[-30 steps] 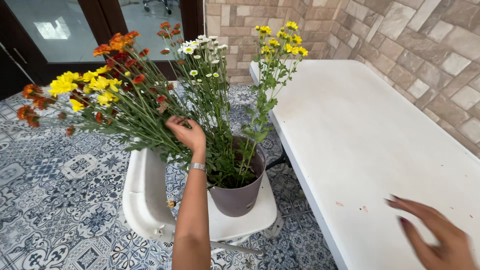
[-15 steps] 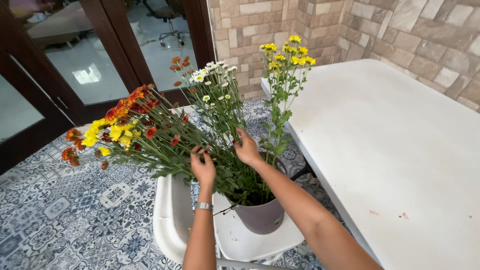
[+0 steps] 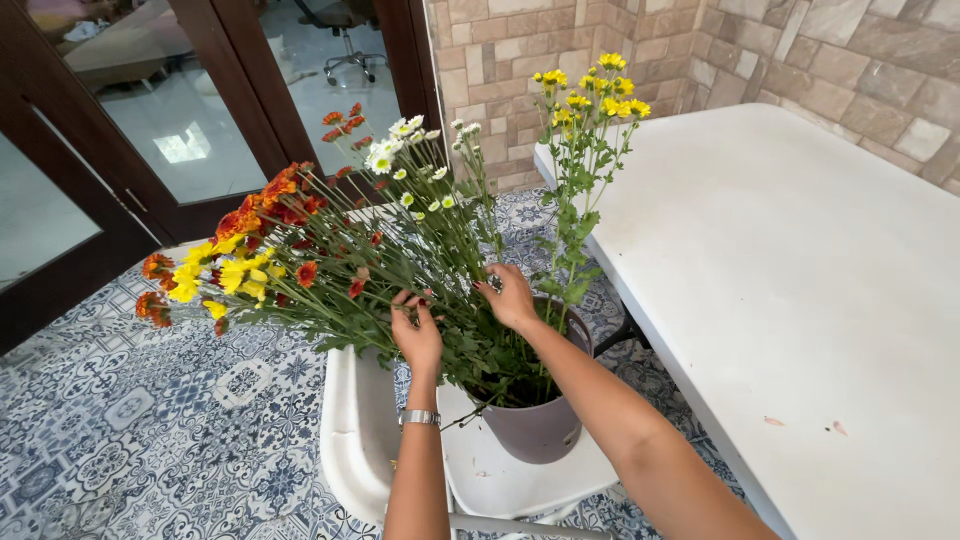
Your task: The person pulls flower stems from a container, sorts them into groups on a white table, and trims the stems using shears.
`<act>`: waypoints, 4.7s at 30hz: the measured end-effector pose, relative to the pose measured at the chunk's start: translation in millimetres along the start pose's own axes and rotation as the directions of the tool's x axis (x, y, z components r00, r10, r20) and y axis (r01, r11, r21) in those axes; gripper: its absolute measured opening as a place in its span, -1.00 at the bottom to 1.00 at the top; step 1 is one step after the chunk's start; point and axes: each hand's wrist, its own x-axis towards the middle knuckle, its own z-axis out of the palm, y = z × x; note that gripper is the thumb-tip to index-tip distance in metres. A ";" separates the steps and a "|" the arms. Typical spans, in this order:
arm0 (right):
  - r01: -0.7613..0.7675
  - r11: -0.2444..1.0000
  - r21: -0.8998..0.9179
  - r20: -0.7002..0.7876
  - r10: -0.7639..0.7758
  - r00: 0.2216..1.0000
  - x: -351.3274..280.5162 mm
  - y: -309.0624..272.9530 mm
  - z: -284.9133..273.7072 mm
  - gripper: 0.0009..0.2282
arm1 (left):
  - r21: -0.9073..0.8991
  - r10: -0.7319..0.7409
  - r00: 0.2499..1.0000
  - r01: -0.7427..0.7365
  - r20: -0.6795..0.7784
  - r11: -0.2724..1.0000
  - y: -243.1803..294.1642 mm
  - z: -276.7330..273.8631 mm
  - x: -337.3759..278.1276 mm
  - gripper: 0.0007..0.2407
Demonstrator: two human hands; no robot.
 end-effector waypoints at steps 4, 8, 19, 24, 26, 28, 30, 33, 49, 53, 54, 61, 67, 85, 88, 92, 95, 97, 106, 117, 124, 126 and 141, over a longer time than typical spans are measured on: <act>0.048 0.983 0.176 0.019 -0.052 0.998 -39.2 -26.4 -30.6 -0.79 | 0.177 0.119 0.986 -0.097 -0.118 0.979 58.6 18.1 -46.8 -0.51; 0.101 0.951 0.291 0.099 -0.135 0.986 -54.0 -12.5 -17.0 -0.80 | 0.417 0.723 0.691 -0.659 0.005 0.626 97.6 55.3 -90.9 -0.50; 0.018 0.972 0.236 -0.073 -0.001 0.997 -12.7 48.6 -20.8 -0.76 | 0.754 -0.119 0.764 -0.645 0.634 -0.120 30.2 58.6 -24.1 -0.58; -0.049 0.966 0.254 0.179 0.003 0.984 10.4 28.9 -24.8 -0.57 | 0.702 -0.136 0.727 -0.686 0.673 -0.192 46.9 55.3 -38.4 -0.62; -0.193 0.974 0.119 0.318 0.147 0.937 21.1 22.8 -15.9 -0.42 | 0.673 -0.240 0.723 -0.691 0.648 -0.263 54.4 57.4 -41.4 -0.61; -0.203 0.969 0.137 0.234 0.168 0.958 11.0 10.1 -19.1 -0.63 | 0.669 -0.258 0.723 -0.690 0.640 -0.276 52.1 57.8 -43.2 -0.62; -0.202 0.966 0.164 0.141 0.180 0.974 7.3 1.4 -19.6 -0.75 | 0.664 -0.265 0.727 -0.686 0.633 -0.296 56.7 57.3 -41.8 -0.63; -0.166 0.939 0.300 0.061 0.155 0.986 3.0 12.4 -15.2 -0.78 | 0.660 -0.318 0.718 -0.695 0.619 -0.286 64.5 56.7 -45.9 -0.61; 0.064 0.958 0.280 0.169 -0.115 0.979 -110.8 -32.0 -155.0 -0.91 | 0.691 -0.143 0.682 -0.722 0.717 0.020 58.2 58.6 -79.3 -0.39; 0.136 0.956 0.260 0.132 -0.174 0.976 -123.0 -13.8 -152.8 -0.93 | 0.521 -0.050 0.600 -0.648 0.799 0.555 69.0 59.7 -120.4 -0.28; 0.135 0.956 0.260 0.135 -0.174 0.975 -128.5 -19.2 -160.3 -0.93 | 0.523 -0.052 0.601 -0.646 0.797 0.556 51.2 59.5 -122.8 -0.28; 0.202 0.957 0.208 0.123 -0.231 0.965 -161.9 12.0 -181.8 -0.83 | 0.394 -0.050 0.634 -0.413 0.771 0.821 57.6 64.3 -166.7 -0.72; 0.226 0.957 0.182 -0.032 -0.224 0.974 -177.3 21.9 -204.7 -0.78 | 0.397 -0.021 0.626 -0.467 0.779 0.790 88.1 56.9 -195.3 -0.68; 0.220 0.937 0.271 -0.287 -0.139 0.948 -244.9 -24.5 -293.7 -0.89 | 0.544 -0.125 0.618 -0.555 0.776 0.629 42.0 54.7 -207.8 -0.56; 0.179 0.935 0.306 -0.272 -0.095 0.958 -272.1 -16.8 -294.5 -0.85 | 0.533 -0.111 0.621 -0.551 0.776 0.642 62.6 58.5 -220.5 -0.49; 0.214 0.902 0.376 -0.290 -0.105 0.951 -285.8 -14.3 -296.7 -0.82 | 0.479 -0.063 0.585 -0.593 0.809 0.647 74.7 69.1 -230.6 -0.47; 0.202 0.909 0.364 -0.331 -0.076 0.940 -302.7 -15.9 -294.0 -0.81 | 0.478 -0.047 0.592 -0.599 0.805 0.642 81.8 74.5 -235.3 -0.53; 0.189 0.906 0.379 -0.348 -0.049 0.936 -307.0 -27.5 -306.3 -0.81 | 0.489 -0.057 0.606 -0.579 0.794 0.653 76.5 74.6 -233.9 -0.55; 0.195 0.878 0.437 -0.355 -0.031 0.935 -328.2 -30.3 -335.8 -0.80 | 0.529 -0.028 0.579 -0.722 0.815 0.446 51.4 77.8 -210.2 -0.73; 0.528 0.849 -0.016 -0.364 -0.496 0.788 -202.7 -156.7 -485.3 -0.83 | 0.215 0.273 0.485 -0.733 0.831 0.646 218.0 115.6 -277.8 -0.73; 0.600 0.782 -0.170 -0.061 -0.616 0.785 -148.9 -203.8 -522.9 -0.84 | -0.225 0.207 0.434 -0.009 0.877 0.974 296.2 166.4 -377.5 -0.80; 0.544 0.818 -0.187 -0.003 -0.554 0.833 -161.2 -195.1 -517.4 -0.85 | -0.279 0.183 0.414 0.184 0.892 0.942 288.3 181.1 -416.3 -0.80; -0.159 0.484 -0.861 -0.147 0.063 0.987 -550.2 24.7 -605.8 -0.83 | 0.003 0.022 -0.237 0.102 0.971 0.995 262.4 132.7 -585.5 -0.81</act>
